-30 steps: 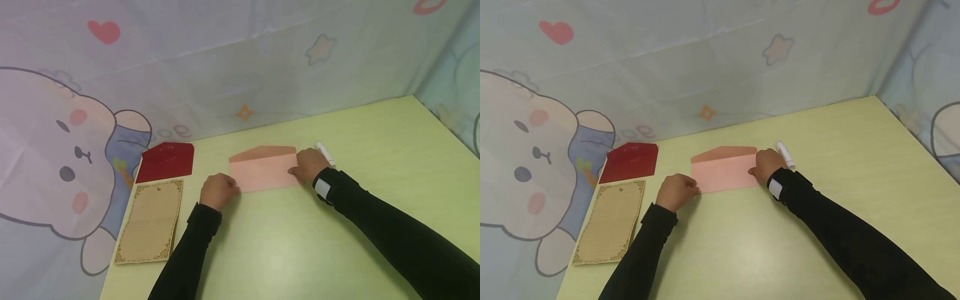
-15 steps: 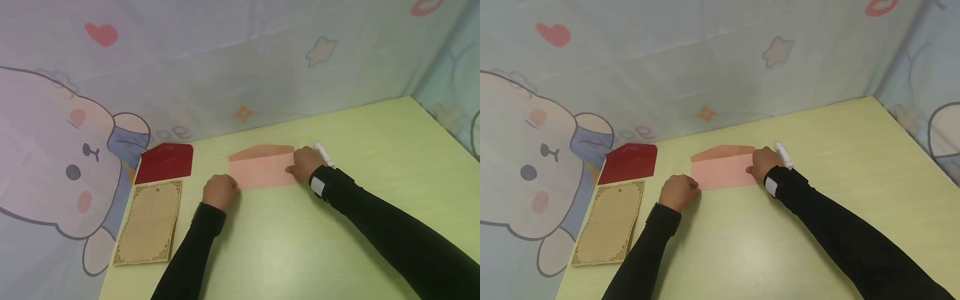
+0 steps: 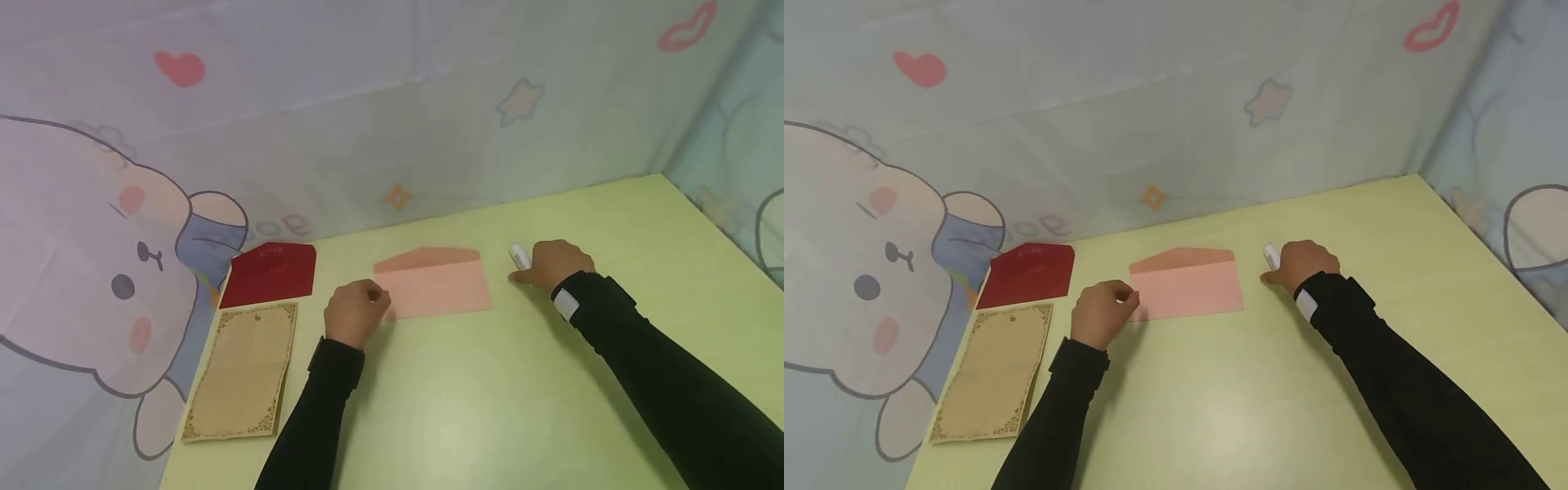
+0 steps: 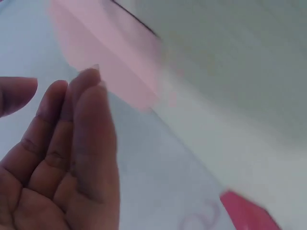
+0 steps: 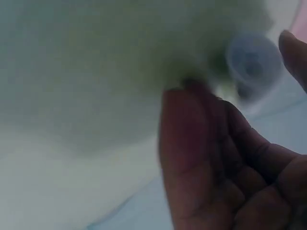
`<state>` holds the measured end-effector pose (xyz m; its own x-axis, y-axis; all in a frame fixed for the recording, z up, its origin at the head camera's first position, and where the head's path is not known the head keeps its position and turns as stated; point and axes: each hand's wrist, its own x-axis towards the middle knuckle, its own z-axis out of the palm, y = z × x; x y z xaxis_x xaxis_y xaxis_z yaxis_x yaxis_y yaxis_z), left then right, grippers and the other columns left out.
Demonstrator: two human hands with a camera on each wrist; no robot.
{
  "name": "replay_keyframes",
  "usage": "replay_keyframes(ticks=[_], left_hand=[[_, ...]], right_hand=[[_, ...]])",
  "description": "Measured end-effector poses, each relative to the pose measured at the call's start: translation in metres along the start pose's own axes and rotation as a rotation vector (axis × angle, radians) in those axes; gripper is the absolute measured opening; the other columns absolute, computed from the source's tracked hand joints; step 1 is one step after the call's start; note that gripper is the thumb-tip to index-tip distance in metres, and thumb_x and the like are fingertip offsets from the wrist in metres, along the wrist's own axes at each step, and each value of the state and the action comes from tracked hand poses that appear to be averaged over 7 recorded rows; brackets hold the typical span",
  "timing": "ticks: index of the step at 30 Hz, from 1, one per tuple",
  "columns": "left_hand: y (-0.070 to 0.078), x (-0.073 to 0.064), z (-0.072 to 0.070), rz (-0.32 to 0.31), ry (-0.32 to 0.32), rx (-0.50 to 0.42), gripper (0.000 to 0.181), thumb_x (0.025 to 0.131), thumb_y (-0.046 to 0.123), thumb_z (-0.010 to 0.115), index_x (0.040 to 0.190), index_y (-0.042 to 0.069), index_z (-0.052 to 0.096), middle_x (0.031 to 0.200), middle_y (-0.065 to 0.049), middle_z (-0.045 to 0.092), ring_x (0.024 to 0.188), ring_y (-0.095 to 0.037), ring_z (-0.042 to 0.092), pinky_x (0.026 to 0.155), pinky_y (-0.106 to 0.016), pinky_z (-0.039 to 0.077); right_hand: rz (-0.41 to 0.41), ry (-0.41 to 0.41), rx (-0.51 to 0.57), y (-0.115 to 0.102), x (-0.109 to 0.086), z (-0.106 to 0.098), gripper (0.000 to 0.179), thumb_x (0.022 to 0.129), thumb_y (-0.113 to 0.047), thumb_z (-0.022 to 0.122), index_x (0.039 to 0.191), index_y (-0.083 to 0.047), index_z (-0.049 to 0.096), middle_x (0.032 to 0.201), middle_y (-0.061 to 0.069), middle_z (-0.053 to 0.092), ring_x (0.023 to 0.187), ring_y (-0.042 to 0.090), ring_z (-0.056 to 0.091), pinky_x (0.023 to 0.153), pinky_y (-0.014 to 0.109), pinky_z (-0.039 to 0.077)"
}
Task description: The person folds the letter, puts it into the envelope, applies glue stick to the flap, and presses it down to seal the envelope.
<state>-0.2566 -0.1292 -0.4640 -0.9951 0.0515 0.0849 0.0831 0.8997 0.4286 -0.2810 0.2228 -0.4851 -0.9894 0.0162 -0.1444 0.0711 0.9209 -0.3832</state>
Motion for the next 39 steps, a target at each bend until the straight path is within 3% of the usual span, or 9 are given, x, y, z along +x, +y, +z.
replay_keyframes(ticks=[5,9,15,18,21,26,29,34,39], left_hand=[[0.008,0.003,0.007,0.062,-0.083,-0.212,0.019,0.097,0.034,0.065,0.098,0.023,0.080,0.090,0.005,0.078,0.082,-0.014,0.070,0.073,-0.032,0.055],[0.010,0.003,0.011,0.074,-0.188,-0.408,0.025,0.099,0.037,0.065,0.110,0.020,0.079,0.100,0.002,0.079,0.087,-0.014,0.076,0.078,-0.031,0.059],[0.025,-0.002,0.019,0.092,-0.320,-0.695,0.048,0.098,0.046,0.067,0.135,0.015,0.067,0.125,-0.007,0.075,0.106,-0.018,0.076,0.083,-0.031,0.063],[0.035,-0.006,0.022,0.102,-0.340,-0.785,0.052,0.098,0.046,0.067,0.140,0.017,0.063,0.126,-0.008,0.074,0.110,-0.020,0.075,0.082,-0.034,0.064],[0.044,-0.011,0.022,0.110,-0.313,-0.845,0.042,0.096,0.044,0.070,0.131,0.020,0.069,0.118,-0.004,0.077,0.105,-0.019,0.076,0.079,-0.036,0.065],[0.049,-0.015,0.022,0.157,-0.187,-0.724,0.024,0.089,0.048,0.077,0.104,0.030,0.078,0.099,0.008,0.080,0.092,-0.008,0.075,0.076,-0.032,0.063],[0.046,-0.016,0.026,0.213,-0.141,-0.567,0.020,0.089,0.050,0.077,0.105,0.038,0.078,0.100,0.017,0.079,0.094,-0.002,0.073,0.078,-0.028,0.059],[0.043,-0.014,0.034,0.341,-0.030,-0.320,0.024,0.091,0.045,0.076,0.112,0.035,0.077,0.104,0.014,0.078,0.097,-0.002,0.072,0.080,-0.024,0.056],[0.046,-0.019,0.037,0.456,0.186,-0.077,0.021,0.091,0.037,0.078,0.111,0.028,0.078,0.099,0.006,0.074,0.093,-0.012,0.067,0.073,-0.027,0.057]], right_hand=[[-0.044,-0.008,0.018,0.009,0.009,0.005,0.042,0.089,-0.038,0.076,0.081,0.001,0.065,0.066,0.007,0.060,0.058,0.021,0.054,0.049,0.032,0.043],[-0.099,-0.019,0.156,0.002,0.008,0.003,0.040,0.094,-0.037,0.071,0.093,0.003,0.069,0.075,0.010,0.068,0.061,0.019,0.061,0.052,0.030,0.046],[-0.220,0.000,0.416,-0.051,-0.024,0.002,0.045,0.096,-0.045,0.070,0.115,-0.004,0.067,0.102,0.014,0.073,0.071,0.018,0.071,0.059,0.030,0.054],[-0.313,0.050,0.454,-0.081,-0.042,0.008,0.043,0.094,-0.049,0.072,0.112,-0.011,0.068,0.102,0.008,0.075,0.079,0.017,0.071,0.063,0.030,0.054],[-0.384,0.103,0.453,-0.101,-0.055,0.016,0.034,0.092,-0.046,0.075,0.105,-0.016,0.068,0.095,0.001,0.075,0.085,0.014,0.069,0.068,0.029,0.052],[-0.399,0.106,0.361,-0.111,-0.063,0.025,0.029,0.088,-0.042,0.079,0.093,-0.018,0.065,0.075,-0.004,0.064,0.068,0.012,0.056,0.060,0.029,0.043],[-0.418,0.032,0.309,-0.107,-0.060,0.024,0.035,0.084,-0.048,0.081,0.092,-0.018,0.064,0.075,-0.005,0.062,0.065,0.012,0.054,0.059,0.029,0.043],[-0.527,-0.092,0.316,-0.093,-0.055,0.011,0.034,0.090,-0.053,0.074,0.106,-0.024,0.066,0.093,-0.008,0.071,0.083,0.009,0.065,0.072,0.029,0.053],[-0.499,-0.101,0.358,-0.095,-0.053,0.003,0.041,0.098,-0.059,0.060,0.106,-0.020,0.067,0.078,-0.004,0.068,0.067,0.011,0.062,0.063,0.030,0.051]])
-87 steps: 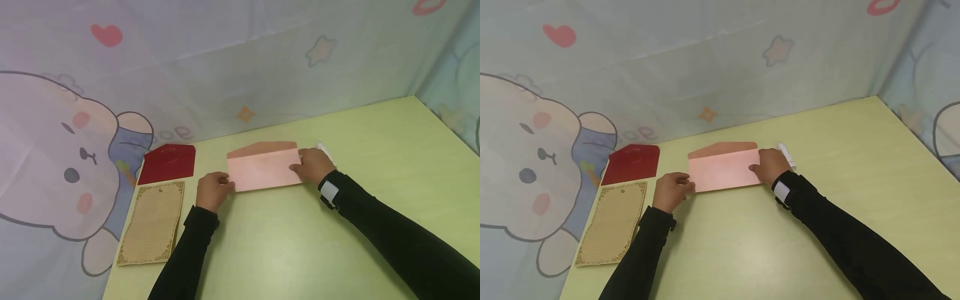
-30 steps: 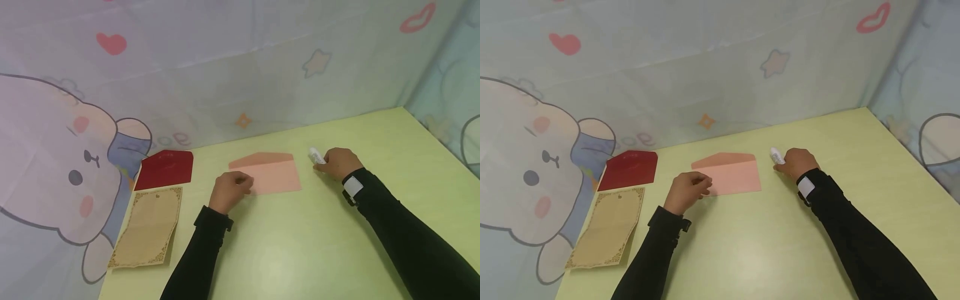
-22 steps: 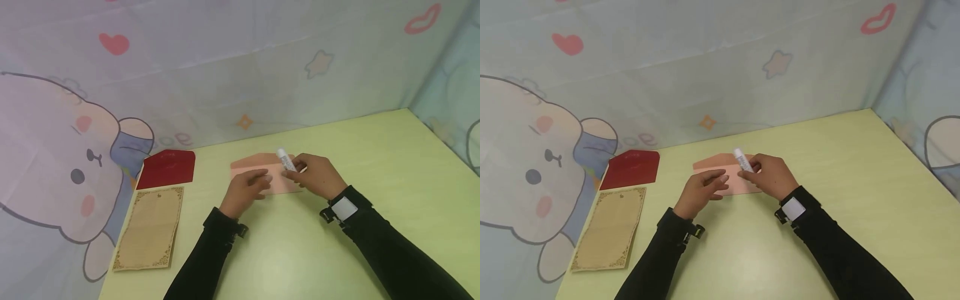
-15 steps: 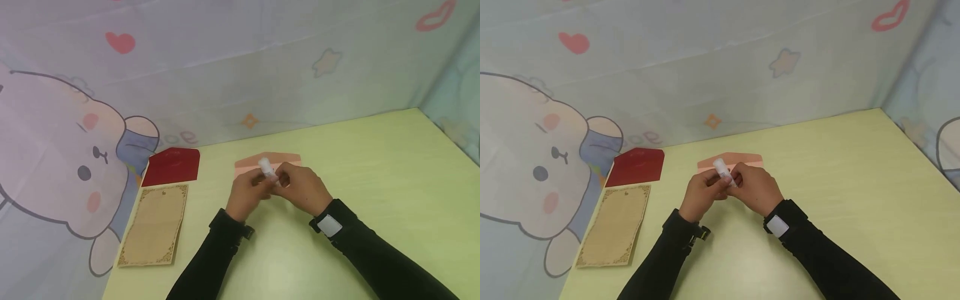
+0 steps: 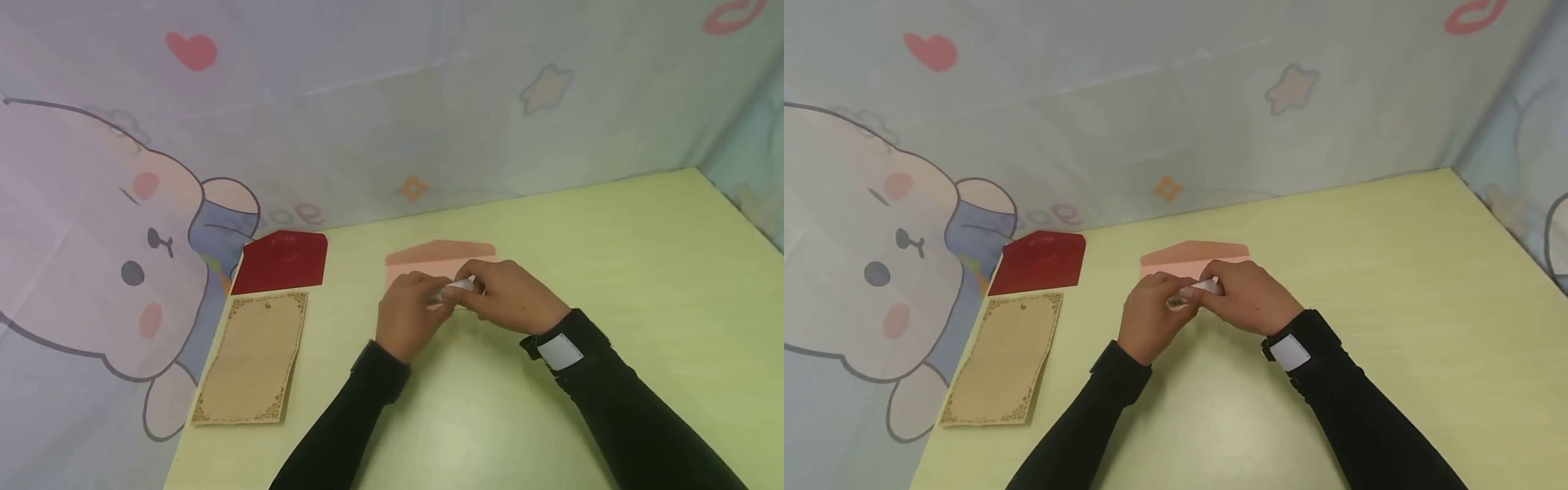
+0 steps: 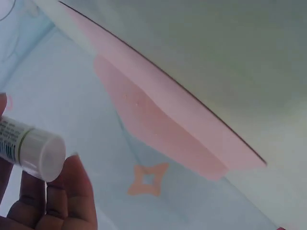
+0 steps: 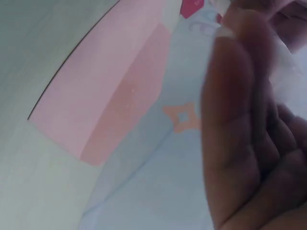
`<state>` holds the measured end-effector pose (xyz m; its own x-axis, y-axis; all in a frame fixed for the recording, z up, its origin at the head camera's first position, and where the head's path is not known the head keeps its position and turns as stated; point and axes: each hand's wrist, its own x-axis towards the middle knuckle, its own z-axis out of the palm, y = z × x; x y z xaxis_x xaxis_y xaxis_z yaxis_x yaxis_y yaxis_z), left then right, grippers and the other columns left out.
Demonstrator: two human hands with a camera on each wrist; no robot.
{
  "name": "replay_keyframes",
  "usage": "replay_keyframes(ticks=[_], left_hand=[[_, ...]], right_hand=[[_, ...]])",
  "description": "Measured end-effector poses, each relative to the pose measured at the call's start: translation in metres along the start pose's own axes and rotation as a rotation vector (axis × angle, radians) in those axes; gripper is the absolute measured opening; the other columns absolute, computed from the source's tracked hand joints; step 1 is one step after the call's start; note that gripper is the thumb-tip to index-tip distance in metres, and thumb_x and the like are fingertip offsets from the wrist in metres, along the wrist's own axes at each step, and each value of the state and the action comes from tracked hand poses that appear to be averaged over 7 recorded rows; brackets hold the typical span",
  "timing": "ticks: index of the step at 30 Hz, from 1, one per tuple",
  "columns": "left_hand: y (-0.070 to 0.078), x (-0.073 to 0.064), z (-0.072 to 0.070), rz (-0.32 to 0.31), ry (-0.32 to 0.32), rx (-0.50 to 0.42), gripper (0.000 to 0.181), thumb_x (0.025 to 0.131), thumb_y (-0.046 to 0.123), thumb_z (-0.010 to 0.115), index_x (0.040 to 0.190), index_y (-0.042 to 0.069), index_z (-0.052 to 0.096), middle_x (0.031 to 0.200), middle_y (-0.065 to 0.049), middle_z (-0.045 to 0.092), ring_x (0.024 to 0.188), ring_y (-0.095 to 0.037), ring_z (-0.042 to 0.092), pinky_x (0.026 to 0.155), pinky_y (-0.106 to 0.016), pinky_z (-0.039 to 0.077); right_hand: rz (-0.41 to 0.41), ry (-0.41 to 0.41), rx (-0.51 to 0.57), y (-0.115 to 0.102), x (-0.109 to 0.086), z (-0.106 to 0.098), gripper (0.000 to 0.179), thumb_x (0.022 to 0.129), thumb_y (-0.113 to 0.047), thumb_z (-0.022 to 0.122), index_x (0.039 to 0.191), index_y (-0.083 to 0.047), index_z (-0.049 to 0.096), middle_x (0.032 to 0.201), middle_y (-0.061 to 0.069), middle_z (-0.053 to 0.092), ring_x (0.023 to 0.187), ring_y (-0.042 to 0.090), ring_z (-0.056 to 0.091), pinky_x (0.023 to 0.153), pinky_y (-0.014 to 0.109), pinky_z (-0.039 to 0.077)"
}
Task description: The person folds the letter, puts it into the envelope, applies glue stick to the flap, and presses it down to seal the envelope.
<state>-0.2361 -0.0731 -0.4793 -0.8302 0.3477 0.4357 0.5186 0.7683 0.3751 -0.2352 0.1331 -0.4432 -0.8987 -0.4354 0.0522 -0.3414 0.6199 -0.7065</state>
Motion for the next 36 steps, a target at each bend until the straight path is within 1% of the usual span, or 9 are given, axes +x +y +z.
replay_keyframes(ticks=[4,7,14,18,21,25,27,32,36], left_hand=[[0.006,0.000,0.000,0.075,0.095,0.033,0.019,0.091,0.038,0.079,0.106,0.027,0.078,0.099,0.005,0.074,0.092,-0.013,0.067,0.071,-0.026,0.058],[0.009,0.002,0.000,0.090,0.099,0.042,0.021,0.090,0.042,0.077,0.106,0.028,0.077,0.100,0.007,0.076,0.090,-0.012,0.069,0.072,-0.027,0.058],[0.012,0.004,-0.001,0.084,0.011,0.068,0.024,0.087,0.043,0.076,0.104,0.026,0.077,0.099,0.007,0.078,0.088,-0.014,0.070,0.071,-0.030,0.057],[0.010,0.005,-0.003,0.055,-0.114,0.039,0.025,0.090,0.039,0.074,0.110,0.023,0.076,0.100,0.006,0.078,0.090,-0.013,0.071,0.077,-0.028,0.057],[0.008,0.006,-0.007,0.043,-0.210,0.002,0.023,0.096,0.036,0.070,0.112,0.021,0.075,0.098,0.006,0.077,0.088,-0.009,0.068,0.079,-0.024,0.054],[0.003,0.006,-0.011,0.013,-0.236,-0.051,0.017,0.097,0.033,0.068,0.107,0.020,0.074,0.089,0.007,0.071,0.078,-0.008,0.060,0.074,-0.022,0.050],[0.000,0.005,-0.011,-0.015,-0.236,-0.084,0.015,0.097,0.032,0.068,0.104,0.020,0.074,0.085,0.007,0.068,0.075,-0.008,0.056,0.073,-0.022,0.048],[-0.002,0.005,-0.011,-0.051,-0.241,-0.183,0.014,0.099,0.031,0.067,0.097,0.017,0.069,0.081,0.004,0.061,0.074,-0.011,0.052,0.070,-0.023,0.045],[-0.001,0.006,-0.011,-0.094,-0.224,-0.286,0.018,0.099,0.032,0.067,0.103,0.016,0.074,0.087,0.002,0.070,0.077,-0.010,0.057,0.072,-0.023,0.049]], right_hand=[[0.009,0.096,-0.036,-0.004,0.001,0.000,0.040,0.100,-0.054,0.059,0.099,-0.016,0.067,0.072,-0.004,0.067,0.061,0.011,0.059,0.060,0.029,0.049],[-0.015,0.150,-0.078,-0.005,0.002,0.000,0.034,0.101,-0.048,0.061,0.096,-0.015,0.067,0.078,-0.005,0.070,0.065,0.009,0.060,0.064,0.028,0.049],[-0.090,0.138,-0.122,0.000,0.000,0.000,0.022,0.101,-0.037,0.064,0.098,-0.015,0.064,0.087,-0.005,0.072,0.071,0.007,0.060,0.068,0.027,0.049],[-0.169,0.115,-0.128,0.003,-0.003,-0.002,0.010,0.099,-0.029,0.069,0.101,-0.020,0.064,0.090,-0.011,0.071,0.077,0.004,0.061,0.073,0.026,0.052],[-0.259,0.112,-0.128,0.004,-0.007,-0.009,0.011,0.097,-0.021,0.072,0.105,-0.020,0.065,0.094,-0.013,0.070,0.082,0.003,0.062,0.076,0.026,0.054],[-0.331,0.172,-0.139,0.004,-0.014,-0.022,0.016,0.092,-0.011,0.076,0.102,-0.017,0.065,0.099,-0.009,0.071,0.086,0.005,0.064,0.078,0.028,0.056],[-0.322,0.199,-0.154,0.004,-0.017,-0.028,0.017,0.091,-0.011,0.077,0.101,-0.017,0.065,0.100,-0.007,0.072,0.088,0.006,0.066,0.079,0.031,0.057],[-0.224,0.187,-0.190,0.004,-0.019,-0.036,0.024,0.089,-0.023,0.081,0.106,-0.018,0.065,0.106,-0.006,0.073,0.101,0.012,0.068,0.086,0.036,0.057],[-0.128,0.187,-0.176,0.015,-0.018,-0.041,0.028,0.088,-0.028,0.082,0.109,-0.021,0.064,0.109,-0.006,0.071,0.107,0.017,0.062,0.087,0.038,0.054]])
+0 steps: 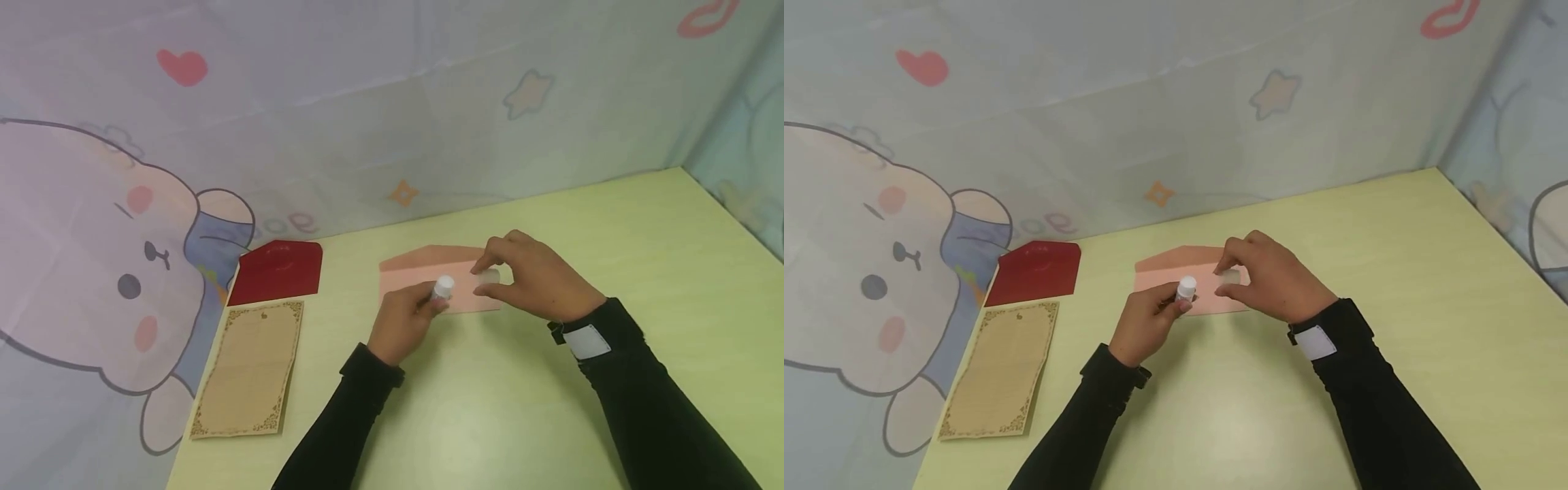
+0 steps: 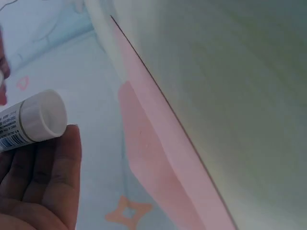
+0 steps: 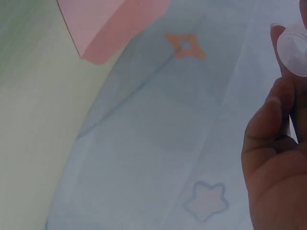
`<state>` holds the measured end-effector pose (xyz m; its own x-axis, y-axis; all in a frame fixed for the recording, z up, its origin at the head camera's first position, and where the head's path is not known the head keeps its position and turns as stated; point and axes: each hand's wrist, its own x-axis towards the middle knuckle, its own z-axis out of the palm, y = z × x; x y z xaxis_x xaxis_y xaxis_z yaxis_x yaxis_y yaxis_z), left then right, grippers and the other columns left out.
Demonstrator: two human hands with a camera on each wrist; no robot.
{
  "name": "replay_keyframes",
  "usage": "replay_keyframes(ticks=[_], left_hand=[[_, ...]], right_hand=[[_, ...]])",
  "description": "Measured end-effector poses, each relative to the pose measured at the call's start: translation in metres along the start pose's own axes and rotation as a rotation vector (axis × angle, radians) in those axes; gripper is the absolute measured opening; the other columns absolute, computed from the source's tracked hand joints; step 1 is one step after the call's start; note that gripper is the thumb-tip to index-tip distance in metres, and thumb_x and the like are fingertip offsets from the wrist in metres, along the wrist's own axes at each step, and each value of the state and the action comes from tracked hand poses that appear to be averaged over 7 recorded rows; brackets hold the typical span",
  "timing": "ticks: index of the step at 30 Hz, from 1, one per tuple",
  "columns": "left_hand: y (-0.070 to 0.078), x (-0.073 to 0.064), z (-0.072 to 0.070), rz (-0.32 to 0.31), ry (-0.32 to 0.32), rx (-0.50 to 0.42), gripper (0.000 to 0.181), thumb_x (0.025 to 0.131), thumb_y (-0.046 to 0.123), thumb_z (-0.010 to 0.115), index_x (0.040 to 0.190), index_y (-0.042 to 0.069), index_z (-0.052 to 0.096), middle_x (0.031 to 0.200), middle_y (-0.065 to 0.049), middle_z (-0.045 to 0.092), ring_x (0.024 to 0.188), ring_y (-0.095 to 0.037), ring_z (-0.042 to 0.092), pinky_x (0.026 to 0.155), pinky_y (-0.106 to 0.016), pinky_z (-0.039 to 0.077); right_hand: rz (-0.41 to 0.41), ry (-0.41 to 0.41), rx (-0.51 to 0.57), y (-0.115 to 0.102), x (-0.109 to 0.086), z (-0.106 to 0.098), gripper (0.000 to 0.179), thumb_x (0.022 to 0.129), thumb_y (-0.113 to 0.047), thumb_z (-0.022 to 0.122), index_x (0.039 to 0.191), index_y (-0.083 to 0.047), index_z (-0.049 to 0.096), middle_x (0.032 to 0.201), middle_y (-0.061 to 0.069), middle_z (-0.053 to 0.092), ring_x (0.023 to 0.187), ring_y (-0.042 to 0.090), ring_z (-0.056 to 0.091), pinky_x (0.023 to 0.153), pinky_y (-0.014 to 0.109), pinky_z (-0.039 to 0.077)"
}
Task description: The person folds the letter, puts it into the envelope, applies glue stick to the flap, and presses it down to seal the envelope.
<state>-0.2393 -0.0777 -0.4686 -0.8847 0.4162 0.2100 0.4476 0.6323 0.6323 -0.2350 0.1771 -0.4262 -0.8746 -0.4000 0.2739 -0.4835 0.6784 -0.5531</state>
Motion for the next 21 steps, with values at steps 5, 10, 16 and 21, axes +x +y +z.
replay_keyframes(ticks=[5,10,16,21], left_hand=[[-0.004,0.002,0.001,-0.074,0.031,-0.101,0.024,0.098,0.035,0.068,0.116,0.022,0.078,0.110,0.003,0.080,0.087,-0.006,0.071,0.078,-0.024,0.056],[-0.009,0.003,0.002,-0.153,0.065,-0.189,0.023,0.094,0.041,0.073,0.111,0.025,0.079,0.103,0.005,0.080,0.087,-0.006,0.073,0.079,-0.027,0.058],[-0.013,0.004,0.004,-0.209,0.075,-0.324,0.026,0.091,0.045,0.077,0.107,0.025,0.079,0.100,0.005,0.080,0.089,-0.005,0.075,0.081,-0.028,0.060],[-0.011,0.006,0.004,-0.223,0.056,-0.410,0.023,0.089,0.042,0.079,0.105,0.026,0.079,0.099,0.005,0.079,0.092,-0.008,0.075,0.081,-0.029,0.062]], right_hand=[[0.163,-0.001,0.029,0.037,-0.001,-0.002,0.038,0.092,-0.028,0.077,0.126,-0.019,0.063,0.115,0.001,0.073,0.105,0.023,0.067,0.087,0.041,0.054],[0.304,-0.046,-0.024,0.087,0.000,-0.001,0.041,0.095,-0.020,0.070,0.133,-0.006,0.064,0.125,0.021,0.071,0.112,0.038,0.070,0.090,0.051,0.057],[0.411,-0.071,-0.123,0.132,-0.002,-0.002,0.036,0.093,-0.011,0.070,0.124,0.006,0.064,0.123,0.031,0.067,0.110,0.047,0.064,0.092,0.059,0.051],[0.462,-0.078,-0.165,0.145,-0.002,-0.005,0.031,0.089,-0.004,0.070,0.118,0.008,0.063,0.118,0.032,0.067,0.101,0.044,0.063,0.090,0.060,0.051]])
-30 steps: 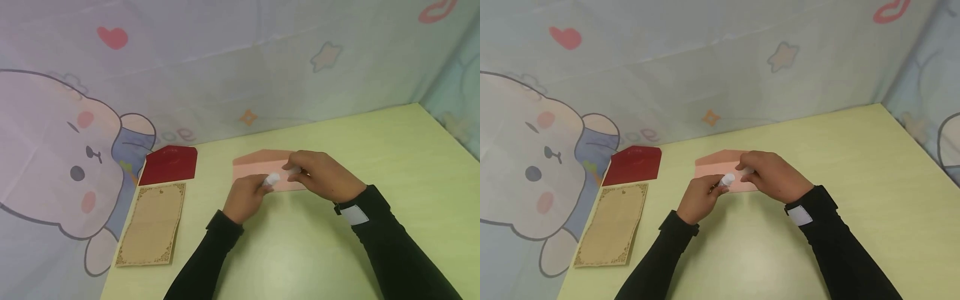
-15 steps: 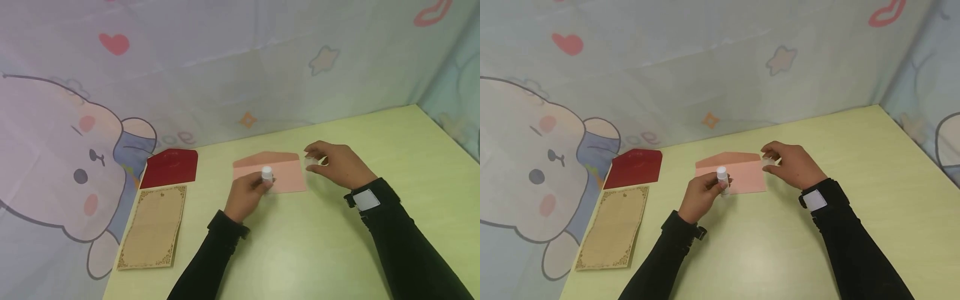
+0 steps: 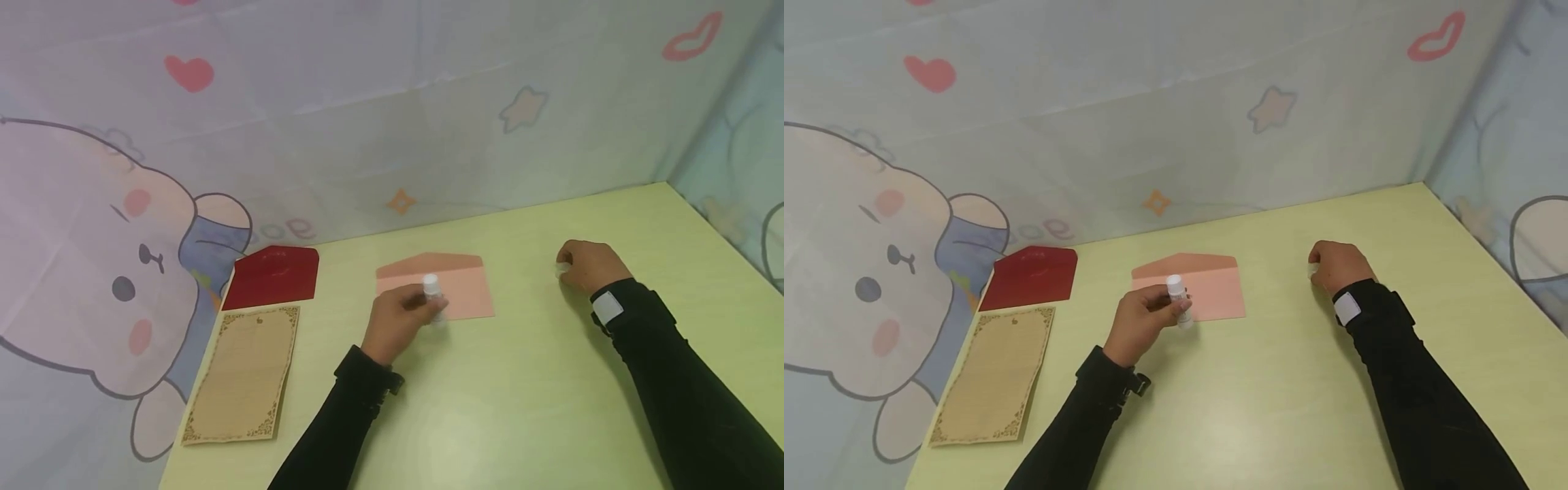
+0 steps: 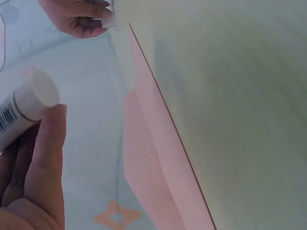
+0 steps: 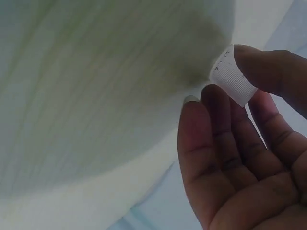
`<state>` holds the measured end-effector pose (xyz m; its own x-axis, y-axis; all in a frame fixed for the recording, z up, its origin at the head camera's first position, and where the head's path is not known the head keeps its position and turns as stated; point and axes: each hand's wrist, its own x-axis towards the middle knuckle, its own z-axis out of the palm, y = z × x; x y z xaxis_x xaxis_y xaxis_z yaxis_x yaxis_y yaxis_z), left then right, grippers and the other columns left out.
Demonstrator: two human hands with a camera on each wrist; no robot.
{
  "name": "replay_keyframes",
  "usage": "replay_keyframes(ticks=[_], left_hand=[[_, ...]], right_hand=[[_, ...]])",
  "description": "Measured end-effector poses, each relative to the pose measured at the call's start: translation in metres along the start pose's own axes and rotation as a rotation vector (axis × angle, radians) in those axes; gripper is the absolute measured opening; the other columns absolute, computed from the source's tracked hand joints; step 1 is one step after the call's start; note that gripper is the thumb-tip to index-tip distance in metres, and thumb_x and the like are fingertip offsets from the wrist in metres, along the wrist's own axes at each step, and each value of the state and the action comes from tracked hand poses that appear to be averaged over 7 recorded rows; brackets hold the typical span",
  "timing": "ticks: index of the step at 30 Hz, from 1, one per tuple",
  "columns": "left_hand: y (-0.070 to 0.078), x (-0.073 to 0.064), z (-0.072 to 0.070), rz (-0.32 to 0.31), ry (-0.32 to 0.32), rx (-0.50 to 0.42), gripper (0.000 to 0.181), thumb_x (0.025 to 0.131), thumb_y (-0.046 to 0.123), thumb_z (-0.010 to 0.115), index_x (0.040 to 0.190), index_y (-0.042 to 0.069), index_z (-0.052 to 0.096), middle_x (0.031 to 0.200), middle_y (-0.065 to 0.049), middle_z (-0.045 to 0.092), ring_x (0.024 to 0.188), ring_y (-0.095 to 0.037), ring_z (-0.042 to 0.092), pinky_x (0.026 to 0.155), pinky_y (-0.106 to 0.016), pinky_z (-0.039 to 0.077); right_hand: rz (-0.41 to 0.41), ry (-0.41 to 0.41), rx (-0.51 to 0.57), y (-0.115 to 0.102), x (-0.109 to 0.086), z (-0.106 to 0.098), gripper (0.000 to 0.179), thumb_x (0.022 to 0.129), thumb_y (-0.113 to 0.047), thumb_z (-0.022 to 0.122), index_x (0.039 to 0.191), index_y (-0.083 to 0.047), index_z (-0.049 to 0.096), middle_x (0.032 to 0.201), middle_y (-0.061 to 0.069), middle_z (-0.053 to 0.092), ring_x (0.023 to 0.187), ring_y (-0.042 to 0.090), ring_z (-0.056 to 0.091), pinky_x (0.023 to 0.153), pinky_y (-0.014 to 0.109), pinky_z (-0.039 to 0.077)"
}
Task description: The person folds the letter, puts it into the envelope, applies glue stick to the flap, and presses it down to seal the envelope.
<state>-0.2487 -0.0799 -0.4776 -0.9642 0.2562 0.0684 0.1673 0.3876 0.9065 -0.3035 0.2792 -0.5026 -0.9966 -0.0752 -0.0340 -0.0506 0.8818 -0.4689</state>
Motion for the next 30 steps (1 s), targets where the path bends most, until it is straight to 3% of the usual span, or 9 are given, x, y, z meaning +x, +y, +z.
replay_keyframes(ticks=[4,8,11,15,19,22,26,30], left_hand=[[0.005,-0.002,0.000,-0.013,-0.010,-0.046,0.024,0.087,0.037,0.082,0.106,0.021,0.080,0.100,0.004,0.079,0.097,-0.010,0.075,0.082,-0.031,0.062],[0.009,-0.003,0.001,-0.024,-0.005,-0.122,0.027,0.086,0.028,0.084,0.108,0.013,0.079,0.100,-0.003,0.079,0.093,-0.012,0.076,0.081,-0.032,0.063],[0.011,0.000,0.002,-0.028,0.025,-0.222,0.028,0.085,0.020,0.085,0.109,0.009,0.077,0.099,-0.009,0.078,0.088,-0.015,0.077,0.078,-0.036,0.065],[0.012,0.004,0.004,-0.029,0.081,-0.319,0.028,0.081,0.013,0.087,0.105,0.006,0.073,0.093,-0.009,0.074,0.082,-0.015,0.075,0.074,-0.040,0.065],[0.013,0.004,0.006,-0.022,0.128,-0.282,0.027,0.079,0.015,0.089,0.097,0.008,0.069,0.086,-0.002,0.069,0.079,-0.012,0.071,0.071,-0.038,0.065],[0.014,0.003,0.008,-0.005,0.160,-0.180,0.028,0.079,0.022,0.089,0.089,0.011,0.066,0.083,0.001,0.067,0.080,-0.012,0.067,0.070,-0.033,0.062],[0.016,0.001,0.008,0.013,0.172,-0.090,0.033,0.079,0.034,0.089,0.082,0.014,0.064,0.080,0.003,0.069,0.079,-0.012,0.067,0.067,-0.030,0.055],[0.019,0.000,0.007,0.017,0.140,-0.128,0.031,0.082,0.037,0.087,0.086,0.013,0.068,0.083,0.000,0.073,0.079,-0.011,0.069,0.069,-0.028,0.056]], right_hand=[[-0.006,0.003,-0.021,0.000,-0.002,0.000,0.048,0.089,-0.010,0.074,0.130,0.006,0.055,0.119,0.034,0.066,0.098,0.045,0.065,0.083,0.058,0.053],[-0.088,0.103,0.008,-0.023,-0.013,0.002,0.066,0.090,-0.029,0.078,0.142,0.001,0.050,0.124,0.033,0.064,0.107,0.047,0.065,0.084,0.058,0.054],[-0.206,0.144,0.150,-0.063,-0.029,0.009,0.064,0.094,-0.044,0.073,0.142,-0.005,0.054,0.129,0.024,0.066,0.114,0.041,0.066,0.090,0.057,0.055],[-0.325,0.032,0.388,-0.116,-0.056,0.031,0.071,0.087,-0.058,0.075,0.139,-0.017,0.052,0.133,0.010,0.066,0.113,0.029,0.069,0.089,0.047,0.059],[-0.312,-0.024,0.570,-0.147,-0.074,0.052,0.075,0.077,-0.055,0.085,0.135,-0.023,0.049,0.124,0.003,0.068,0.105,0.021,0.071,0.083,0.033,0.061],[-0.303,0.050,0.620,-0.158,-0.078,0.061,0.063,0.078,-0.047,0.088,0.126,-0.026,0.054,0.108,-0.002,0.071,0.095,0.014,0.072,0.078,0.028,0.061],[-0.286,0.131,0.603,-0.160,-0.080,0.064,0.051,0.081,-0.044,0.086,0.121,-0.026,0.059,0.098,-0.003,0.073,0.087,0.009,0.073,0.076,0.028,0.060],[-0.233,0.028,0.709,-0.155,-0.077,0.063,0.059,0.084,-0.042,0.084,0.132,-0.024,0.055,0.102,0.003,0.075,0.090,0.013,0.075,0.078,0.029,0.060]])
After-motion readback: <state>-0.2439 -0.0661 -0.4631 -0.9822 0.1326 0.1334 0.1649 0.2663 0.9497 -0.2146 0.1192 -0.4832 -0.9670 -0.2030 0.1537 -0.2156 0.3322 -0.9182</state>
